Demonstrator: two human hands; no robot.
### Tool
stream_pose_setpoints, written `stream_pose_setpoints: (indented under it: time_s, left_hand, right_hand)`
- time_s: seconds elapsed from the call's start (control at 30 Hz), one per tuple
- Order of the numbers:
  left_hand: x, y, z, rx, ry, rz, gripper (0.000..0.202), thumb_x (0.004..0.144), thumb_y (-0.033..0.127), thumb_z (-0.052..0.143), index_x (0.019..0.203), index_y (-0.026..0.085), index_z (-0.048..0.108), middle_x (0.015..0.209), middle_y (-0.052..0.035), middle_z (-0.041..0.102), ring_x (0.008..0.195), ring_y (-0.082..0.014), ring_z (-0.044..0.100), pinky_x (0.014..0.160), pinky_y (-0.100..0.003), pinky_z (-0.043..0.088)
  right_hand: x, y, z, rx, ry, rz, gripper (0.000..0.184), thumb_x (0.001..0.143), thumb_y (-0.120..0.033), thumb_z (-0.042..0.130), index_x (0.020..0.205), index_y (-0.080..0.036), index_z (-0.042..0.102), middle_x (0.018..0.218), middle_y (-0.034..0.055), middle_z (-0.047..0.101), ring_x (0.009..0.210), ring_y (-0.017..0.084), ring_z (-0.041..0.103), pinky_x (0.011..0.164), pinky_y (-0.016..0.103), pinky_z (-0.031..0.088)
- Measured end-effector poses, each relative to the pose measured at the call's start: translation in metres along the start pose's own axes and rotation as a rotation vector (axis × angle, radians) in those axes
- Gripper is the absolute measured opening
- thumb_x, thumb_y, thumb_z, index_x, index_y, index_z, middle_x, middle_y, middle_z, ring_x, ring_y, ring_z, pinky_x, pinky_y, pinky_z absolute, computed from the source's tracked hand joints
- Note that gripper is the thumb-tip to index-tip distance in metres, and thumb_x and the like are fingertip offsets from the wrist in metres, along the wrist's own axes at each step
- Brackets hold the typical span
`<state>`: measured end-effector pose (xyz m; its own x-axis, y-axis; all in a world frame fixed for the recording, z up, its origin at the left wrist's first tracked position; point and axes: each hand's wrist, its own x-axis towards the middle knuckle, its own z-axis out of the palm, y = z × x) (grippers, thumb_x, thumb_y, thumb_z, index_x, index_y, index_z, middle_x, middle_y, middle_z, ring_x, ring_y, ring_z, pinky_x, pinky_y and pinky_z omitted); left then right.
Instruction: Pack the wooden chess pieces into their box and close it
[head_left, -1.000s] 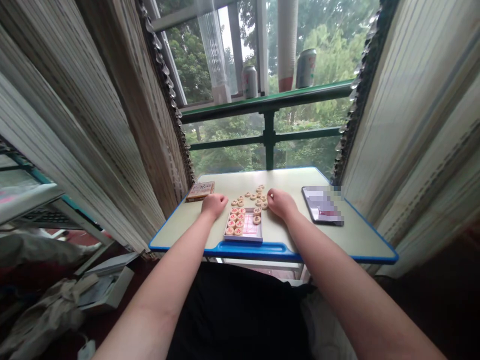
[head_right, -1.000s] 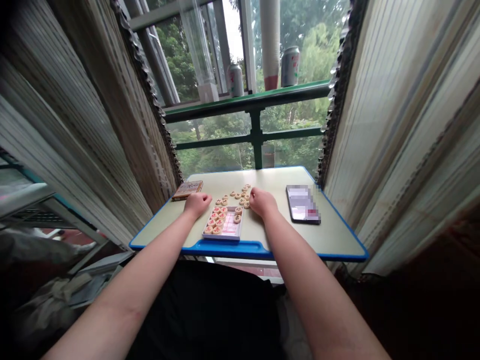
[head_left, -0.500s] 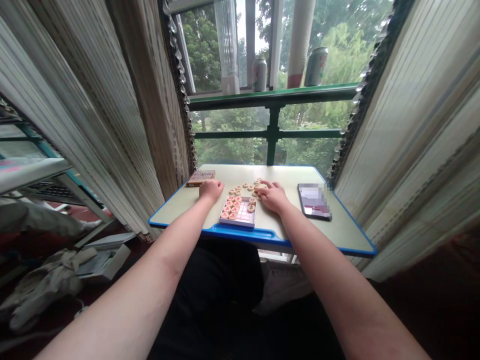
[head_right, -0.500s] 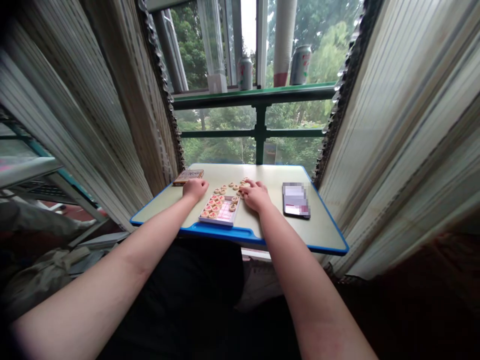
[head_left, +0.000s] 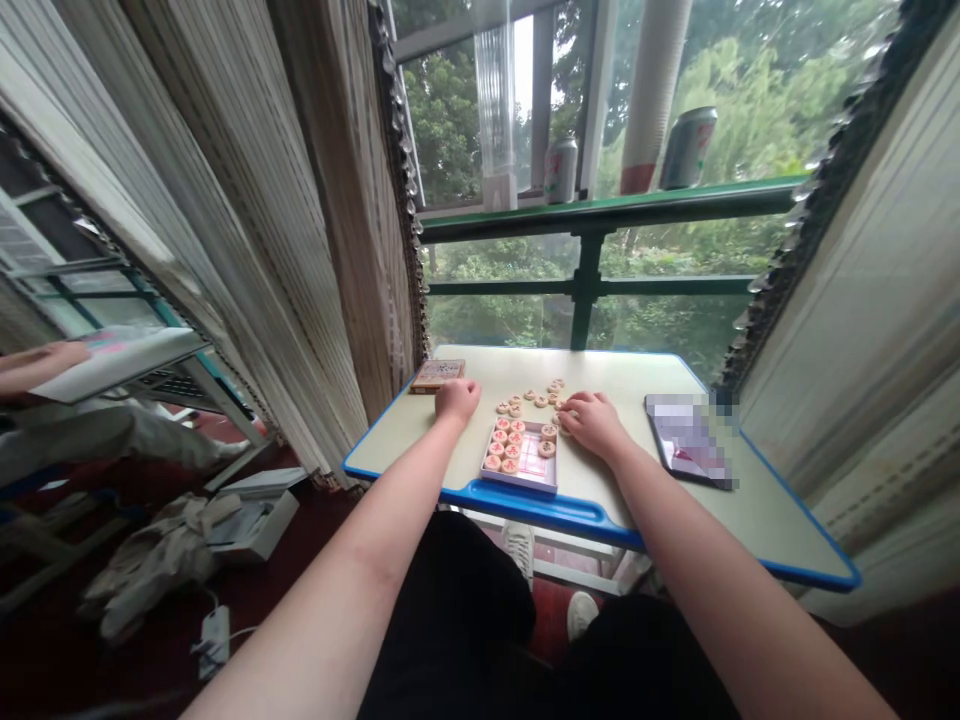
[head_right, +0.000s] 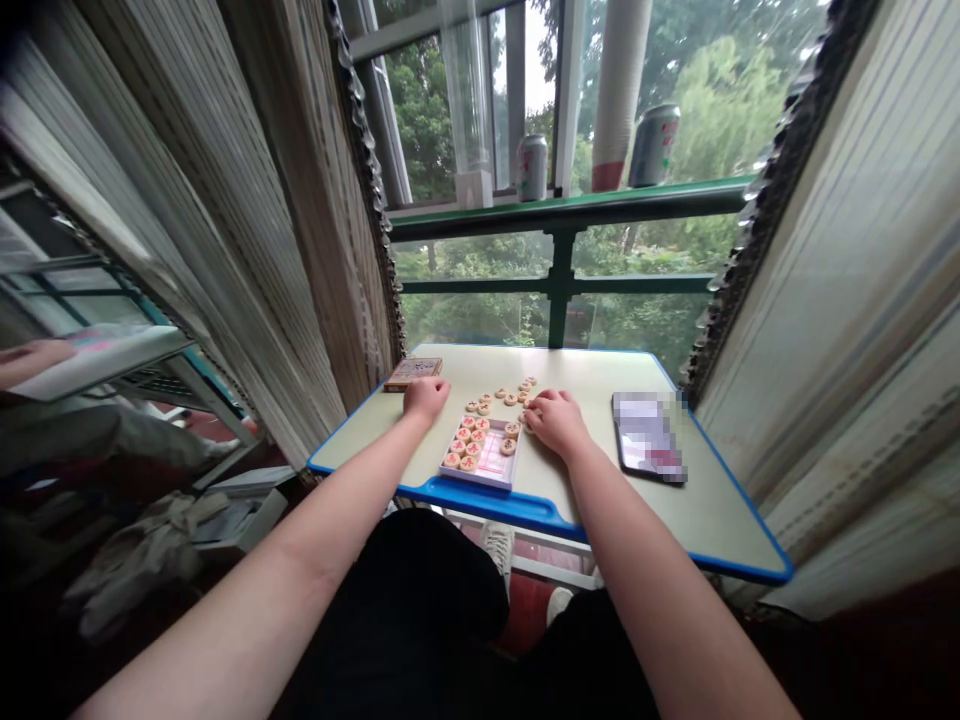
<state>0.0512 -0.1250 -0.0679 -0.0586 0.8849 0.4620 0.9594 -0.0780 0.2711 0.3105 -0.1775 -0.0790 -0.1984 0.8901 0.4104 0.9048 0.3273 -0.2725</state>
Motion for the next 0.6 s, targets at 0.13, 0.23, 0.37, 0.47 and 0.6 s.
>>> stream_pose_setpoints:
  time_s: [0.13,0.23,0.37,0.47,0.6]
  left_hand:
    - [-0.003,-0.001,0.004,-0.037,0.034,0.092,0.033,0.082,0.031,0.046,0.064,0.016,0.069,0.071,-0.0089,0.069,0.063,-0.0167,0.055,0.054,-0.027,0.028]
    - [-0.005,-0.004,0.006,-0.088,0.077,0.143,0.035,0.083,0.029,0.045,0.057,0.016,0.065,0.068,-0.0086,0.067,0.062,-0.0156,0.053,0.056,-0.026,0.028]
    - [-0.004,-0.008,0.007,-0.160,0.124,0.155,0.037,0.083,0.028,0.045,0.051,0.015,0.060,0.061,-0.0080,0.063,0.058,-0.0147,0.049,0.055,-0.026,0.027]
    - [-0.003,-0.008,0.008,-0.204,0.129,0.175,0.038,0.082,0.029,0.046,0.048,0.016,0.056,0.057,-0.0064,0.061,0.056,-0.0139,0.046,0.054,-0.026,0.026]
    - [-0.003,-0.008,0.008,-0.241,0.119,0.171,0.039,0.082,0.030,0.046,0.046,0.016,0.053,0.053,-0.0047,0.057,0.053,-0.0130,0.042,0.053,-0.027,0.025]
  right_hand:
    - [0.003,0.003,0.001,0.098,0.051,0.017,0.025,0.082,-0.033,0.051,0.077,-0.020,0.073,0.094,0.0077,0.071,0.091,0.021,0.059,0.088,0.037,0.037]
    - [0.002,0.003,-0.004,0.178,0.043,-0.001,0.023,0.080,-0.030,0.052,0.077,-0.020,0.072,0.093,0.0069,0.071,0.090,0.021,0.060,0.090,0.039,0.036]
    - [-0.003,0.002,-0.009,0.205,-0.013,-0.034,0.020,0.075,-0.031,0.056,0.082,-0.022,0.074,0.104,0.0069,0.068,0.102,0.024,0.056,0.095,0.042,0.036]
    - [-0.005,0.001,-0.008,0.161,-0.053,-0.040,0.020,0.072,-0.032,0.060,0.085,-0.024,0.074,0.113,0.0071,0.065,0.114,0.027,0.050,0.102,0.047,0.032]
    - [-0.006,0.000,-0.007,0.132,-0.007,-0.012,0.018,0.072,-0.031,0.062,0.083,-0.024,0.074,0.115,0.0080,0.065,0.118,0.028,0.048,0.105,0.048,0.029]
